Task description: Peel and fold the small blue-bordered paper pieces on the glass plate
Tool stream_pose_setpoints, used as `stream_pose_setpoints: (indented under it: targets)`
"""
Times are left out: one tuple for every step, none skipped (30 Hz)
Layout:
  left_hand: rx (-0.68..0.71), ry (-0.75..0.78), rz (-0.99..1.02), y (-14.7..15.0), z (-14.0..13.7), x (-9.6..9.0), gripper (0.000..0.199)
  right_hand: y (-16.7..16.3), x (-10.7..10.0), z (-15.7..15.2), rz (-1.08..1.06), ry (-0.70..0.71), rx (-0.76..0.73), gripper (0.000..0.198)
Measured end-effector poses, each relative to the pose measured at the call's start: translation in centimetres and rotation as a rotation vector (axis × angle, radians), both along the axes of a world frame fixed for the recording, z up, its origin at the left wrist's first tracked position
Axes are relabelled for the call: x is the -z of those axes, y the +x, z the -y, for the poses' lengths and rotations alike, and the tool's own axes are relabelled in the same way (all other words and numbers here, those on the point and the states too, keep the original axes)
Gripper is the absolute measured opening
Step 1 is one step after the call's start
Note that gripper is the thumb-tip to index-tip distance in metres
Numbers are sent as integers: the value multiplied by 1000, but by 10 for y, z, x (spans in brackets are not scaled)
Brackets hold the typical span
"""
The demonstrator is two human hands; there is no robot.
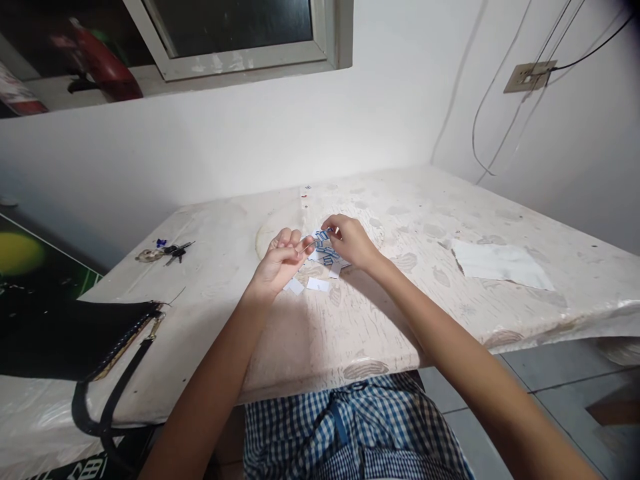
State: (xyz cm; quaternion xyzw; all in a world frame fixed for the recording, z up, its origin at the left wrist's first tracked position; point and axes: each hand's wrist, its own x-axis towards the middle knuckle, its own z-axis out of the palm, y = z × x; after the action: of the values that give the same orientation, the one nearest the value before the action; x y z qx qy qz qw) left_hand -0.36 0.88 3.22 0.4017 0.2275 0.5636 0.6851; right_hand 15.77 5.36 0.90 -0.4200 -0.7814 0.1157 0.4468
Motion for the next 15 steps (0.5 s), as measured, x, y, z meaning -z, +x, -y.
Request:
stream_pose_setpoints:
  targets:
    - [6, -2, 13, 0, 1, -2, 38, 0, 0, 0, -1, 1, 0, 26]
    - [10, -2, 34, 1, 3, -4, 38, 0, 0, 0, -2, 4, -2, 25]
    - [11, -1, 61, 1, 5, -7, 38, 0, 1, -1, -4, 9, -3, 25]
    - [7, -2, 90, 2, 9, -11, 37, 0, 1, -1, -5, 12, -6, 26]
    - [-5, -3, 122, 4, 13, -15, 37, -1, 1, -1, -6, 15, -8, 26]
    - [-16, -1, 143, 6, 18, -20, 36, -1, 1, -1, -6, 14, -10, 26]
    - [-23, 2, 151, 9, 23, -24, 36, -1, 1, -1, -6, 10, -11, 26]
    - [-29, 3, 149, 13, 29, -27, 36, -2, 0, 0, -5, 4, -11, 26]
    - [-28, 4, 140, 17, 35, -30, 36, -2, -1, 2, -3, -3, -12, 25]
    - [-16, 10, 133, 23, 42, -31, 37, -2, -3, 4, 0, -12, -14, 24]
    - [11, 24, 132, 28, 47, -32, 39, -2, -5, 7, 2, -23, -18, 24]
    - [56, 37, 133, 34, 53, -32, 40, -3, -7, 10, 5, -36, -22, 23]
    - [109, 49, 137, 39, 57, -31, 40, -3, -9, 13, 8, -51, -25, 22]
    - [161, 54, 140, 45, 61, -30, 41, -3, -11, 16, 11, -65, -30, 22]
    - [194, 58, 141, 49, 65, -29, 40, -3, -13, 18, 14, -76, -35, 21]
